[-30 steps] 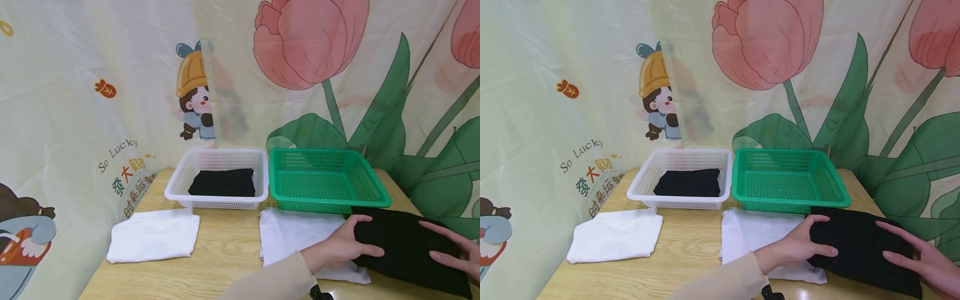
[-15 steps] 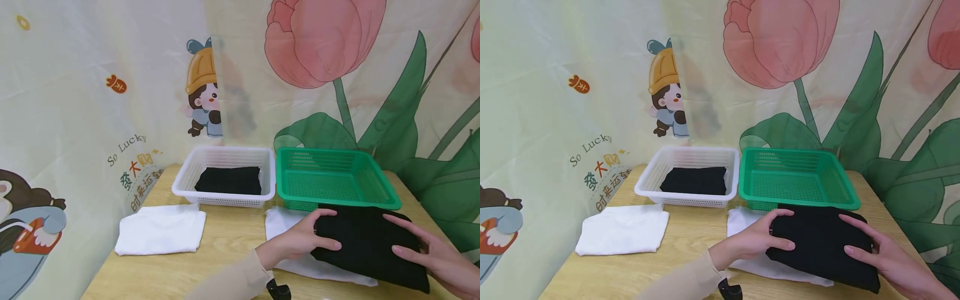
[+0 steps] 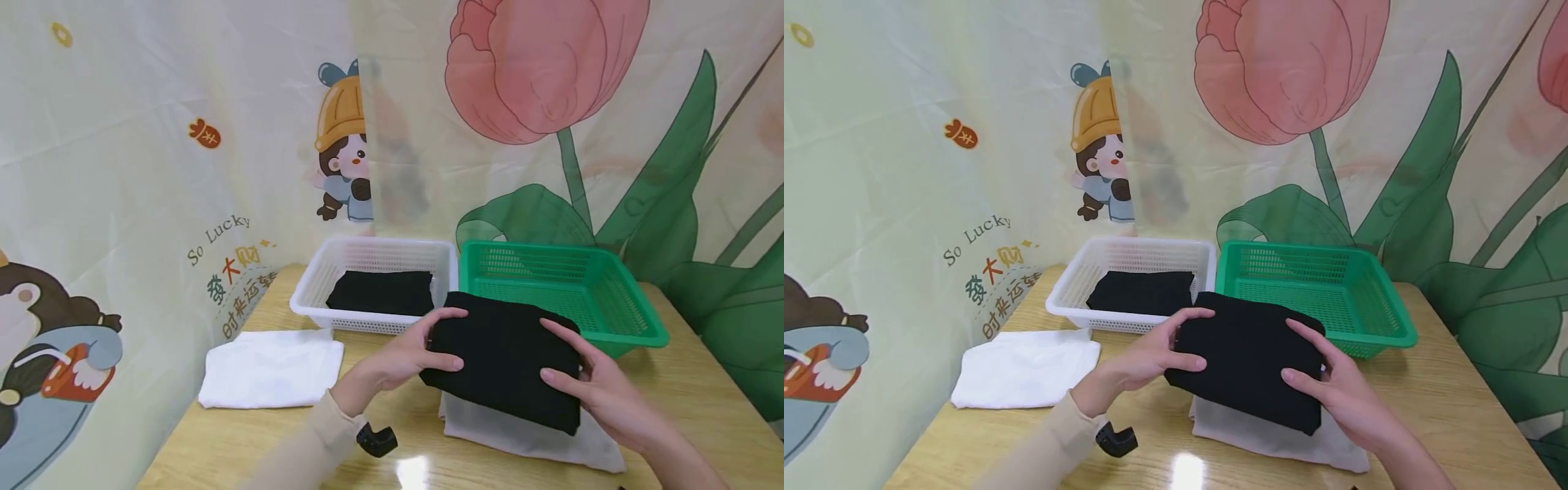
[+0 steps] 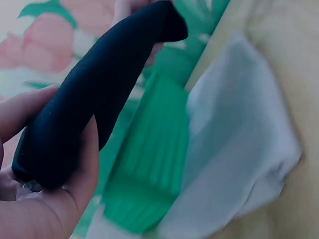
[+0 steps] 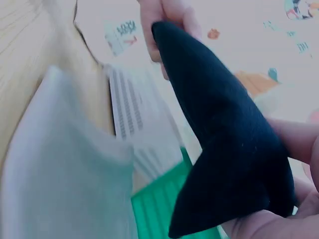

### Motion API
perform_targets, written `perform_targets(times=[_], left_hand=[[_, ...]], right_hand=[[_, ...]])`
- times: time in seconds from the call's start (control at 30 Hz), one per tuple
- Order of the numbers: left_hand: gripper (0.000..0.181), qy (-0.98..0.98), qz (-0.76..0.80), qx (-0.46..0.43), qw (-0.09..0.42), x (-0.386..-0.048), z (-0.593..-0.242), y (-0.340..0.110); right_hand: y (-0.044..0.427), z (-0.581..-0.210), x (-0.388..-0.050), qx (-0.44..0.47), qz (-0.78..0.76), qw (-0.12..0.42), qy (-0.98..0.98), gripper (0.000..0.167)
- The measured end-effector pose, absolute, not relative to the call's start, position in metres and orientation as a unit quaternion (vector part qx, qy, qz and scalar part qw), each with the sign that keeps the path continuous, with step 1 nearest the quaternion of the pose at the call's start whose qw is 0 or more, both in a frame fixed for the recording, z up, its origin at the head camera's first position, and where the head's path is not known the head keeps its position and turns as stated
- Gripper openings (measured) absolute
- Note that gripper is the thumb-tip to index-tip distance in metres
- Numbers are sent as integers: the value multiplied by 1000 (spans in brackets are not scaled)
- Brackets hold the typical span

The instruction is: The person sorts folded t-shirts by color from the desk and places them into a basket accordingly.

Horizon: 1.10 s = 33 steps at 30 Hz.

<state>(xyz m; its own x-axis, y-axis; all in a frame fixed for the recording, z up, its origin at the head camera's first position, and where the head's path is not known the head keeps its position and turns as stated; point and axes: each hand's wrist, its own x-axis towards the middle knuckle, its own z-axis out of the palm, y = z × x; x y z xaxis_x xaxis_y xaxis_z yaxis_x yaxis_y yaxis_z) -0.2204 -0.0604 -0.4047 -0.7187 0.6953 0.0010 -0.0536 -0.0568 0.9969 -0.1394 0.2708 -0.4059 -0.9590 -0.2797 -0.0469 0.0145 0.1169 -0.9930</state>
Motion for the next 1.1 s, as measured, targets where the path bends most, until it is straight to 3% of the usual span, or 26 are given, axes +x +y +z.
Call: perform_targets(times=[0.37,0.5,0.8,1.1], left_hand=[[75,708,660,195,162,-284,-383,-146],[74,736,642,174,128,-309,-380,-176],[76,763,625,129,106,-355,-381,-219],[77,778,618,66,90,-380,-405,-228]], right_hand=[[179,-395,-228,-153,-667,114,720,95],[152,-392,-261,-165,-655,108,729,95],[105,-396,-319,-169,-613,78,768,85],[75,-410,-354,-146,-594,59,789,87]])
